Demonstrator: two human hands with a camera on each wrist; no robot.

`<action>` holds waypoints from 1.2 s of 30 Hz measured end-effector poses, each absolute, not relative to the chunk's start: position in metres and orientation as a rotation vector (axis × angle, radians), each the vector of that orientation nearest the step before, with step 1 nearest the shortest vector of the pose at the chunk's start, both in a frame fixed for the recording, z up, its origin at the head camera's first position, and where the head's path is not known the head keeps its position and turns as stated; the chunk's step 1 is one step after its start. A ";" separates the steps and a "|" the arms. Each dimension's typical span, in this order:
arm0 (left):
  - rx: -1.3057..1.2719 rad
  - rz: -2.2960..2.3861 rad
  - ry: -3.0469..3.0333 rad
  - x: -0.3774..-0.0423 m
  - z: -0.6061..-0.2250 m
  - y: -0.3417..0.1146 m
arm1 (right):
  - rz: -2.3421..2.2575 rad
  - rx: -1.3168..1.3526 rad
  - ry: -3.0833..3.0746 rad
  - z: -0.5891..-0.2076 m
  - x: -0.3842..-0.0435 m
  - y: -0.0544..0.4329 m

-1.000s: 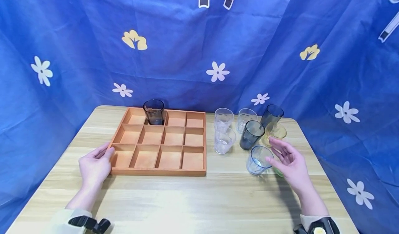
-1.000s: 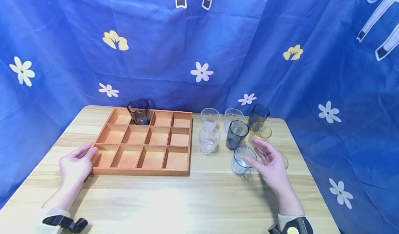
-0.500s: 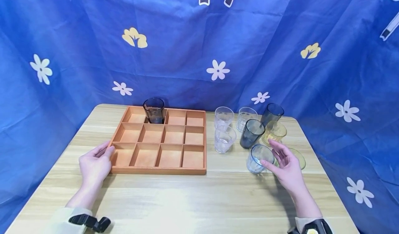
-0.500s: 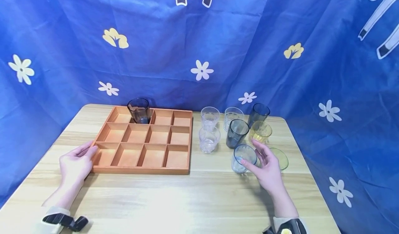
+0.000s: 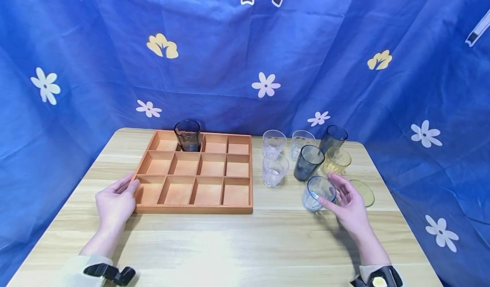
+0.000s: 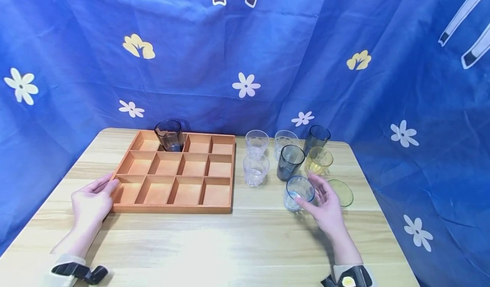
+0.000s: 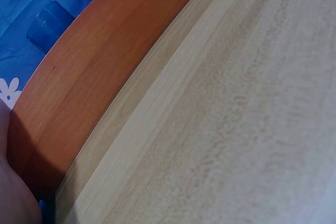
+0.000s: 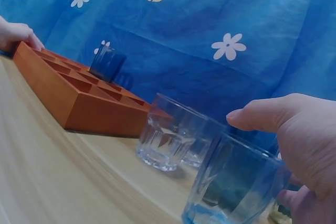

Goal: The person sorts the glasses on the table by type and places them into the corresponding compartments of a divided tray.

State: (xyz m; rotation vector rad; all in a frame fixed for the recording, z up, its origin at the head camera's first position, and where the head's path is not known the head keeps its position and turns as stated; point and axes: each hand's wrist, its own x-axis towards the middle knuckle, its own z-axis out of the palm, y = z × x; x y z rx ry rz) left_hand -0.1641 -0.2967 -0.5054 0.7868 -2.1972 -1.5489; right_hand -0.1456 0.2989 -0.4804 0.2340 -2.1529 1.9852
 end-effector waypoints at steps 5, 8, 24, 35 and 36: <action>0.805 -1.558 -2.195 -0.164 -0.505 -0.297 | 2.034 0.273 -2.097 -0.488 -0.147 0.296; 0.815 -1.565 -2.190 -0.164 -0.505 -0.297 | 2.039 0.251 -2.098 -0.491 -0.148 0.294; 0.773 -1.529 -2.183 -0.164 -0.506 -0.298 | 1.917 0.058 -2.260 -0.510 -0.145 0.282; 0.780 -1.560 -2.170 -0.163 -0.504 -0.298 | 1.920 -0.003 -2.235 -0.511 -0.144 0.277; 0.779 -1.559 -2.172 -0.163 -0.504 -0.298 | 1.926 -0.008 -2.219 -0.510 -0.144 0.276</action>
